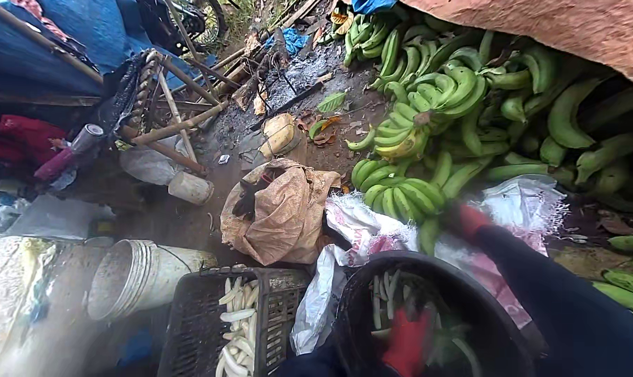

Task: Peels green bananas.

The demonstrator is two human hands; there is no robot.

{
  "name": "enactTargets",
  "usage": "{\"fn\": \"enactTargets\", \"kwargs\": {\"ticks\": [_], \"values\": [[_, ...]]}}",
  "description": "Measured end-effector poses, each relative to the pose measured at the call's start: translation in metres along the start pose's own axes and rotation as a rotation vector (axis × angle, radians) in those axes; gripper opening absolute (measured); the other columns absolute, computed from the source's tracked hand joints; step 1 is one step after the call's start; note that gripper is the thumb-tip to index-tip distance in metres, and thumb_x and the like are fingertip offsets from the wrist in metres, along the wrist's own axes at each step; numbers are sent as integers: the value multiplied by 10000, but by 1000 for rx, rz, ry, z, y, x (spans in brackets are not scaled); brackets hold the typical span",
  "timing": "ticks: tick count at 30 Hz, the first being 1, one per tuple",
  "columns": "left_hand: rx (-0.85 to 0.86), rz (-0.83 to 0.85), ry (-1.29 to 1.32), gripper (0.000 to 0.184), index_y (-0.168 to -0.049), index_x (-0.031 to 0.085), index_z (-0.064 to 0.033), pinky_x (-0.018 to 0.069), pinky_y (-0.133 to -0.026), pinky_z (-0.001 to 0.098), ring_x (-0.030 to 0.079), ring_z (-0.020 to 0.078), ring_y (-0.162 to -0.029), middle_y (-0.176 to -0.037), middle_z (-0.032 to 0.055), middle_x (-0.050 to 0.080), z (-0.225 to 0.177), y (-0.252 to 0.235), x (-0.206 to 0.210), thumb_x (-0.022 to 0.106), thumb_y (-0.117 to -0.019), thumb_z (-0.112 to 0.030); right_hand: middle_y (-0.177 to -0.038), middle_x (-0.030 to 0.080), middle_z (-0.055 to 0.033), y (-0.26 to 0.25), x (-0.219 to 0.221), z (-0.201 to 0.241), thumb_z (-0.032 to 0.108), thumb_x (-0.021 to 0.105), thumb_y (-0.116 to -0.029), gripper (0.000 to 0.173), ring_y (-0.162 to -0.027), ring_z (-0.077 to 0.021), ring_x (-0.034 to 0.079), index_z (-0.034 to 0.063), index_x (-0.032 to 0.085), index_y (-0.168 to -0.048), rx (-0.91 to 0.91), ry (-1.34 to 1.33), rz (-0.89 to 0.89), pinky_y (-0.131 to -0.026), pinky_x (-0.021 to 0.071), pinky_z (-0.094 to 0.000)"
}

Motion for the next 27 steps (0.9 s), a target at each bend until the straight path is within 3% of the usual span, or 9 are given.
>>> {"fn": "enactTargets", "kwargs": {"ticks": [2, 5, 11, 16, 19, 22, 24, 25, 27], "values": [[3, 7, 3, 464, -1459, 494, 7, 418, -1139, 394, 556, 229, -1314, -1427, 194, 568, -2, 1, 0, 516, -1070, -244, -1239, 658, -312, -4, -1, -4, 287, 644, -1031, 441, -1158, -501, 637, 15, 577, -1372, 2, 54, -12, -978, 471, -704], [22, 7, 28, 469, -1469, 477, 7, 427, -1131, 399, 559, 238, -1307, -1429, 199, 562, -4, 3, 0, 515, -1071, -237, -1291, 632, -333, 6, -8, 0, 290, 622, -1035, 440, -1245, -505, 594, -34, 610, -1332, 18, 15, -68, -1040, 432, -692], [71, -175, -62, 486, -1474, 476, 1, 384, -1160, 443, 523, 279, -1352, -1448, 213, 546, -27, 28, -7, 550, -1058, -239, -1158, 667, -346, 95, -88, 52, 264, 678, -1008, 410, -1118, -536, 639, -21, 615, -1295, -105, -58, -345, -941, 463, -731], [559, -422, 126, 820, -1587, 235, 8, 378, -1183, 377, 451, 251, -1425, -1556, 219, 423, -48, 52, -24, 713, -937, -137, -965, 716, -235, 226, -144, 96, 197, 746, -960, 271, -920, -445, 690, 41, 688, -1174, -461, -37, -492, -821, 504, -697], [717, -401, 146, 1123, -1605, 80, 25, 305, -1216, 336, 327, 246, -1496, -1629, 237, 276, -57, 78, -27, 836, -797, -168, -908, 724, -150, 291, -115, 110, 218, 751, -938, 246, -824, -306, 702, 45, 710, -1108, -655, -114, -348, -780, 552, -580], [768, -413, 42, 1230, -1575, 62, 102, 283, -1224, 352, 330, 288, -1489, -1607, 289, 279, -44, 102, -16, 892, -702, -150, -846, 697, 21, 338, -63, 119, 129, 686, -945, 155, -686, -53, 642, 50, 684, -1078, -746, -594, 2, -660, 570, -254], [668, -478, 95, 992, -1536, 247, 102, 392, -1160, 354, 488, 262, -1370, -1487, 269, 467, -29, 111, -15, 843, -755, -34, -749, 664, 3, 353, -26, 119, 102, 649, -963, 153, -550, -77, 604, 47, 649, -1106, -669, -867, 275, -503, 539, -241], [563, -517, 133, 859, -1518, 313, 93, 395, -1151, 388, 508, 284, -1347, -1458, 272, 498, -23, 116, -20, 798, -817, -13, -808, 659, -29, 355, -12, 116, 138, 646, -998, 238, -576, -106, 613, 48, 610, -1215, -642, -836, 298, -516, 546, -265], [378, -549, 169, 707, -1508, 358, 71, 373, -1160, 444, 487, 331, -1366, -1468, 279, 489, -14, 119, -35, 727, -916, -46, -1114, 662, -115, 349, 8, 103, 246, 628, -1034, 461, -857, -172, 680, 57, 487, -1430, -635, -524, 136, -751, 594, -344]]}}
Point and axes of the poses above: each hand's wrist, its own y-axis away from the middle knuckle, its own x-axis out of the palm, z = x × y, the point moved 1 cm from there along -y, towards the middle knuckle
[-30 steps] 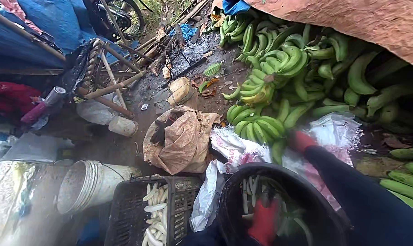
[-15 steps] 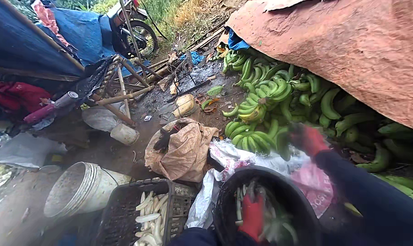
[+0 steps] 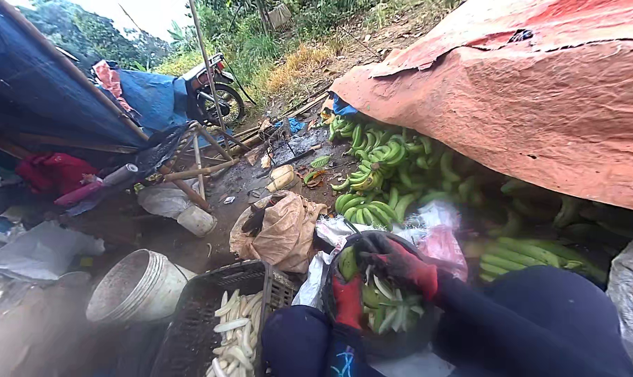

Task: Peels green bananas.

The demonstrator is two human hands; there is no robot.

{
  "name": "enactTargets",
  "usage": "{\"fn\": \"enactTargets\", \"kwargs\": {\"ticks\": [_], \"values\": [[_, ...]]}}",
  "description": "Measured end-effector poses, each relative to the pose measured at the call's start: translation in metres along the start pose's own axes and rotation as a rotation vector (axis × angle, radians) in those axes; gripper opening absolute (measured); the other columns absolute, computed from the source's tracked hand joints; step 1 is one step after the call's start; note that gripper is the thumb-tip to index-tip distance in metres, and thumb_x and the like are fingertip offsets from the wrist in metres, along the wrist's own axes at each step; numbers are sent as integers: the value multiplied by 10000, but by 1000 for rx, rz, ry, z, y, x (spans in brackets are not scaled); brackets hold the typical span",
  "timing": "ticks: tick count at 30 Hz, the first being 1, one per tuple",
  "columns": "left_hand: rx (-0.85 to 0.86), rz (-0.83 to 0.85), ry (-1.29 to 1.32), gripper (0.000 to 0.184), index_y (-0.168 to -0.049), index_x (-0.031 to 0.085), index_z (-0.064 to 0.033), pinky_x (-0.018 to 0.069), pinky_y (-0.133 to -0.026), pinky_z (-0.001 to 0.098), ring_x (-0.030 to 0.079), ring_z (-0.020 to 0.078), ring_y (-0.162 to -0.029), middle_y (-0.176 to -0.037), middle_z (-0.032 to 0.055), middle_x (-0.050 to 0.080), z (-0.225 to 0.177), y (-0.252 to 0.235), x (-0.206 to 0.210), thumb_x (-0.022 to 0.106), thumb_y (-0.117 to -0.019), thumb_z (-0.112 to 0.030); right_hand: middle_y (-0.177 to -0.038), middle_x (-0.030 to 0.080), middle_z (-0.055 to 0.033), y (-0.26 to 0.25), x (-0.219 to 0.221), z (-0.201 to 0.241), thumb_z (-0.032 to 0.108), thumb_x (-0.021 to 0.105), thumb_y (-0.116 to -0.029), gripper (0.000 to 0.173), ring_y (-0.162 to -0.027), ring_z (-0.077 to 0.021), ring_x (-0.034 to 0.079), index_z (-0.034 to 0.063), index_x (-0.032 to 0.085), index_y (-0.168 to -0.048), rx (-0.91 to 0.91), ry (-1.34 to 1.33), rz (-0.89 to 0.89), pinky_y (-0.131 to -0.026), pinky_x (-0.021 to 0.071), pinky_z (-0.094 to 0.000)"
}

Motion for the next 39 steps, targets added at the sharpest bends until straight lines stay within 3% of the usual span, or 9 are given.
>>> {"fn": "enactTargets", "kwargs": {"ticks": [1, 3, 6, 9, 19, 23, 29, 35, 39], "values": [[-57, -5, 2, 668, -1507, 360, 70, 361, -1165, 461, 471, 350, -1380, -1478, 286, 475, 4, -3, -5, 698, -950, -74, -1302, 640, -181, 3, 1, -11, 265, 599, -1050, 531, -1108, -249, 668, 43, 444, -1506, -2, 168, -38, -972, 547, -427], [-91, 20, 8, 579, -1491, 380, 82, 356, -1165, 453, 468, 350, -1381, -1481, 289, 470, 13, -9, -10, 628, -1009, -122, -1435, 588, -229, 10, 4, -32, 286, 536, -1072, 556, -1316, -356, 586, 82, 411, -1574, -24, 379, -53, -1133, 429, -543], [-35, 155, -173, 475, -1482, 414, 83, 332, -1198, 438, 450, 328, -1416, -1501, 275, 467, 28, -20, -14, 443, -1100, -198, -1409, 610, -209, 22, 10, -39, 330, 456, -1101, 526, -1276, -389, 615, 169, 389, -1597, 66, 626, 48, -1069, 466, -599], [1, 217, -164, 442, -1460, 439, 88, 357, -1179, 417, 472, 306, -1392, -1485, 274, 481, 30, -20, -12, 368, -1117, -181, -1311, 637, -236, 25, 10, -37, 320, 472, -1096, 436, -1212, -409, 639, 63, 497, -1448, 178, 755, 110, -998, 502, -594], [18, 227, -337, 440, -1461, 421, 115, 296, -1209, 412, 428, 335, -1430, -1500, 294, 459, 19, -12, -14, 407, -1105, -143, -1328, 618, -269, 14, 28, -50, 238, 492, -1069, 469, -1212, -441, 637, 25, 431, -1482, 356, 831, 159, -972, 512, -605], [50, 449, -247, 433, -1456, 459, 56, 461, -1080, 358, 592, 230, -1236, -1369, 232, 584, 11, 10, 4, 469, -1086, -167, -1380, 606, -275, 10, 18, -78, 226, 545, -1042, 497, -1283, -454, 595, -21, 462, -1465, 500, 799, 167, -1022, 472, -650], [-128, -147, 43, 558, -1428, 484, 60, 408, -1101, 521, 522, 363, -1305, -1409, 290, 529, 47, -21, -12, 332, -1121, -380, -1351, 635, -223, 39, 10, -46, 328, 378, -1129, 439, -1266, -379, 614, 66, 542, -1440, 315, 525, 122, -1076, 451, -592], [-112, -170, 259, 540, -1439, 453, 50, 451, -1040, 516, 555, 353, -1227, -1378, 290, 533, 50, -18, -12, 260, -1131, -350, -1367, 598, -247, 49, 53, -54, 260, 455, -1097, 427, -1261, -396, 612, 47, 476, -1466, 341, 509, 95, -1046, 487, -574], [-12, -61, 520, 468, -1285, 539, -27, 548, -765, 390, 621, 190, -876, -1033, 142, 617, 34, -14, -1, 299, -1111, -389, -1210, 644, -252, 33, 53, -79, 267, 409, -1126, 402, -1022, -364, 680, 10, 512, -1418, 366, 148, 53, -917, 547, -545]]}}
Point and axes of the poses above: each hand's wrist, its own y-axis away from the middle knuckle, its own x-axis out of the palm, z = x × y, the point moved 1 cm from there along -y, towards the middle knuckle
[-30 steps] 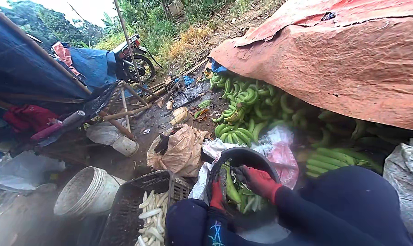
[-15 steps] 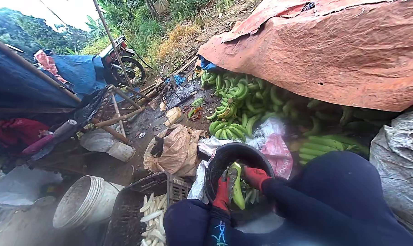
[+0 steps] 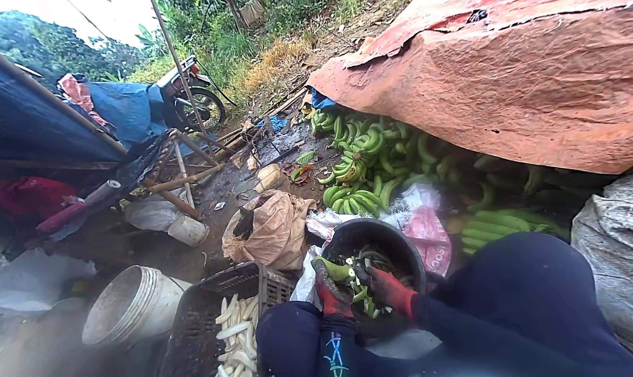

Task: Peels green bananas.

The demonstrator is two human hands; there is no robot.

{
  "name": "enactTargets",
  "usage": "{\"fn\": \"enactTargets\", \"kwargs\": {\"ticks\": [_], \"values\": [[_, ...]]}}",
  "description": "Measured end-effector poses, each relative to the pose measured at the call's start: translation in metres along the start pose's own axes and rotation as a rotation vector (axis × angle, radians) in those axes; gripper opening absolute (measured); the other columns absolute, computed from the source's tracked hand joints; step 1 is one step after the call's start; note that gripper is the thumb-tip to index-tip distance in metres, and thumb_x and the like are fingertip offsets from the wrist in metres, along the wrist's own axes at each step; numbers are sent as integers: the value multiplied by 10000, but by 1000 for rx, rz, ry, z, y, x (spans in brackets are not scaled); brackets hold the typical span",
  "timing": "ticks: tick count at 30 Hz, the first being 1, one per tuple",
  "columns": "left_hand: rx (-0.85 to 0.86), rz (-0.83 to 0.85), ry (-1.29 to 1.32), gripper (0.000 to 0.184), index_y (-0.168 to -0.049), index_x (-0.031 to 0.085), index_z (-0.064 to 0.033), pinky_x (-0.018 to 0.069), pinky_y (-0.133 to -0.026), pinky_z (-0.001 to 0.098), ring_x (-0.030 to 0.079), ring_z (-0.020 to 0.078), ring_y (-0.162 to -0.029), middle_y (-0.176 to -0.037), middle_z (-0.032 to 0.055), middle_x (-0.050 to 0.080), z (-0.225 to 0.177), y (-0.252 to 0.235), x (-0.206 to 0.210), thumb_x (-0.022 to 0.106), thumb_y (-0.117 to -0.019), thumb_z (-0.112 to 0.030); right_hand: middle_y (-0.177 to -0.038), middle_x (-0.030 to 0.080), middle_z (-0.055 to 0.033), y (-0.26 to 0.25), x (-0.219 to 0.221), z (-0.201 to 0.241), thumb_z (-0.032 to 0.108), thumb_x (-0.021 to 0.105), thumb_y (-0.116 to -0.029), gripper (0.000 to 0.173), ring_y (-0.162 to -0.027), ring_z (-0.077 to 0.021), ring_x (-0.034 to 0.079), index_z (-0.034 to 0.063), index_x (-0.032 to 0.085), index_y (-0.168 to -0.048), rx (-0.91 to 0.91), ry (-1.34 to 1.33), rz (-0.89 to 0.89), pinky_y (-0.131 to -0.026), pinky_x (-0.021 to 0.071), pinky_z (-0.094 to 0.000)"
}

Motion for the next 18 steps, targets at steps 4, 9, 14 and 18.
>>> {"fn": "enactTargets", "kwargs": {"ticks": [4, 9, 14, 18], "values": [[-27, 14, 124, 489, -1238, 528, -16, 541, -732, 370, 604, 168, -828, -958, 109, 602, -1, -8, -9, 253, -1111, -399, -1088, 658, -198, 17, -8, 10, 310, 424, -1126, 395, -877, -298, 676, 25, 555, -1366, -141, -4, 64, -830, 564, -486], [90, 125, 316, 392, -1218, 495, -33, 523, -662, 241, 577, 73, -748, -899, 45, 563, -8, 7, -5, 249, -1115, -320, -1209, 661, -257, 30, -8, 23, 194, 478, -1088, 354, -1123, -403, 659, 10, 546, -1383, -269, 334, 117, -992, 491, -592], [40, 202, 137, 426, -1212, 547, -94, 571, -639, 262, 649, 65, -735, -878, 15, 650, -7, -10, -11, 238, -1119, -372, -1238, 651, -256, 21, -10, 35, 228, 484, -1084, 373, -1178, -427, 640, 37, 523, -1403, -214, 481, 70, -982, 492, -613], [108, 192, -197, 475, -1427, 483, -28, 523, -901, 298, 615, 112, -1018, -1212, 126, 628, -10, -27, -22, 276, -1128, -333, -1244, 644, -265, 28, -13, 38, 213, 491, -1081, 370, -1176, -429, 640, 24, 520, -1398, -219, 531, 85, -977, 495, -609]]}}
Point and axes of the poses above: each hand's wrist, its own y-axis away from the middle knuckle, its own x-axis out of the palm, z = x × y, the point moved 1 cm from there along -y, towards the middle knuckle
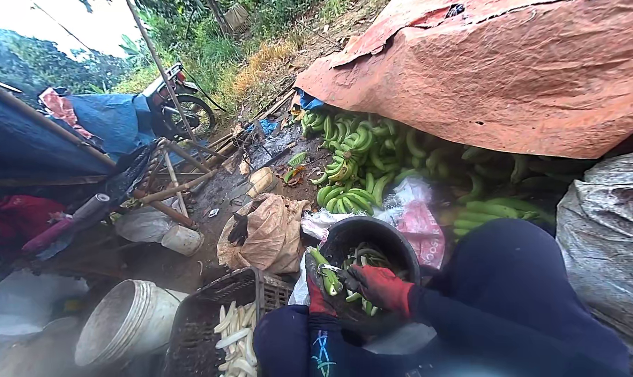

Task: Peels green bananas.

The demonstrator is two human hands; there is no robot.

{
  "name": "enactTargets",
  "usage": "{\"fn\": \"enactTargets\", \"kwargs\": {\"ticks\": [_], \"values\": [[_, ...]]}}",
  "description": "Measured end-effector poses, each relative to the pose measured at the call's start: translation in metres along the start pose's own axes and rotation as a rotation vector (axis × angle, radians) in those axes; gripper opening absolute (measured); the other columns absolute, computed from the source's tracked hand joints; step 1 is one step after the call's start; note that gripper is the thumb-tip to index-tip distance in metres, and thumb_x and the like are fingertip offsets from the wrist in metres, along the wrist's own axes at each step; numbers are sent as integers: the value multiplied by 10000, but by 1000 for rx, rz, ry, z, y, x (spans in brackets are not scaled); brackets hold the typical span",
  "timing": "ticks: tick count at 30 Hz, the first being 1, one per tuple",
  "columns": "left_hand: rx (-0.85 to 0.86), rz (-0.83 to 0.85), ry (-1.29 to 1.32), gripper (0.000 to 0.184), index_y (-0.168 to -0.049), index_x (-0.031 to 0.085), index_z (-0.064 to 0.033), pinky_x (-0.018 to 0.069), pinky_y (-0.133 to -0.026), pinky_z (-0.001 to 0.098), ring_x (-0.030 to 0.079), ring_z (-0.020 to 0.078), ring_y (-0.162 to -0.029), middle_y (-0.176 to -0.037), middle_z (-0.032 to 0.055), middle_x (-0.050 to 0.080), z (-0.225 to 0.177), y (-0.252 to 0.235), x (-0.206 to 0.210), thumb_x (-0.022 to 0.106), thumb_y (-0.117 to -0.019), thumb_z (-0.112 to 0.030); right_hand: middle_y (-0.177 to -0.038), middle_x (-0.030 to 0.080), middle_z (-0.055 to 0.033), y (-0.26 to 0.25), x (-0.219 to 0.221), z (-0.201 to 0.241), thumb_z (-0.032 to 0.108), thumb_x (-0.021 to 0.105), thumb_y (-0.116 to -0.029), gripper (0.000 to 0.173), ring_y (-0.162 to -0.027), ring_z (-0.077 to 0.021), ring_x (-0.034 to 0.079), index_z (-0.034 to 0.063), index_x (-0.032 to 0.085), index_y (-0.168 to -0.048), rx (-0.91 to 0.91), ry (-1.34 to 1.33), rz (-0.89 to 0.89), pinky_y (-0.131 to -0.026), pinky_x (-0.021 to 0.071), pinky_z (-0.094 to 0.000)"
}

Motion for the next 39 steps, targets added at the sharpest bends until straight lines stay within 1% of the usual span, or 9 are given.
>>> {"fn": "enactTargets", "kwargs": {"ticks": [4, 9, 11, 15, 18, 20, 24, 29, 39], "values": [[-100, 169, 138, 365, -1283, 543, -43, 573, -751, 266, 652, 80, -852, -994, 57, 667, 8, 1, -3, 291, -1119, -249, -1295, 621, -269, -10, -1, -12, 230, 508, -1071, 410, -1208, -436, 625, 21, 499, -1423, 38, 27, -41, -988, 494, -612], [-174, 525, 207, 401, -1310, 559, -43, 589, -783, 286, 680, 110, -881, -1024, 67, 697, 11, 2, -5, 281, -1121, -262, -1357, 597, -267, -30, -17, -28, 193, 535, -1042, 442, -1243, -437, 610, 14, 489, -1442, 139, 62, -142, -990, 497, -608], [-222, 438, 84, 400, -1249, 583, -35, 577, -707, 261, 661, 92, -784, -945, 62, 689, 2, 21, 4, 283, -1121, -266, -1336, 617, -262, -35, -30, -38, 230, 499, -1060, 413, -1227, -436, 626, 20, 506, -1415, 236, 49, -184, -972, 504, -619], [-159, 180, -139, 407, -1383, 513, 3, 532, -903, 316, 626, 134, -1018, -1199, 141, 634, 9, 14, -6, 327, -1119, -246, -1342, 614, -260, -26, -45, -36, 269, 463, -1077, 419, -1250, -430, 616, 25, 517, -1414, 276, 28, -220, -985, 495, -623], [-92, 107, -106, 411, -1358, 533, 10, 551, -848, 306, 645, 137, -968, -1155, 152, 655, 9, 6, -8, 343, -1119, -265, -1226, 667, -260, -12, -41, -33, 216, 496, -1073, 338, -1165, -429, 646, 28, 598, -1335, 68, -23, -65, -979, 480, -636], [99, 153, -55, 439, -1329, 466, 158, 541, -778, 285, 636, 161, -913, -1111, 250, 630, -10, 21, -2, 291, -1121, -186, -1123, 694, -237, -6, -27, -29, 208, 531, -1079, 292, -1053, -401, 673, 17, 637, -1274, -124, -85, 94, -945, 491, -626], [-334, -161, -108, 389, -1319, 497, 44, 498, -777, 253, 575, 103, -830, -1035, 117, 597, -100, 67, 55, 240, -1132, -179, -1243, 650, -284, 2, -8, -14, 156, 562, -1055, 361, -1189, -455, 628, 1, 551, -1380, -143, 45, 187, -999, 462, -652], [-164, 154, -32, 406, -1361, 514, 11, 550, -809, 306, 632, 154, -951, -1145, 157, 641, 4, 18, -5, 313, -1121, -247, -1340, 588, -300, -26, -14, -25, 198, 584, -1025, 479, -1226, -478, 602, 8, 494, -1455, 95, 166, -57, -965, 498, -641], [-195, 158, -201, 453, -1394, 509, -11, 540, -901, 370, 628, 199, -1042, -1226, 174, 626, 17, 11, -20, 301, -1123, -308, -1333, 615, -271, -24, -40, -46, 232, 521, -1044, 411, -1245, -446, 609, 10, 544, -1390, 298, 65, -181, -978, 488, -632]]}}
Point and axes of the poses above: each hand's wrist, its own y-axis away from the middle knuckle, its own x-axis out of the palm, z = x × y, the point moved 1 cm from there along -y, towards the middle knuckle
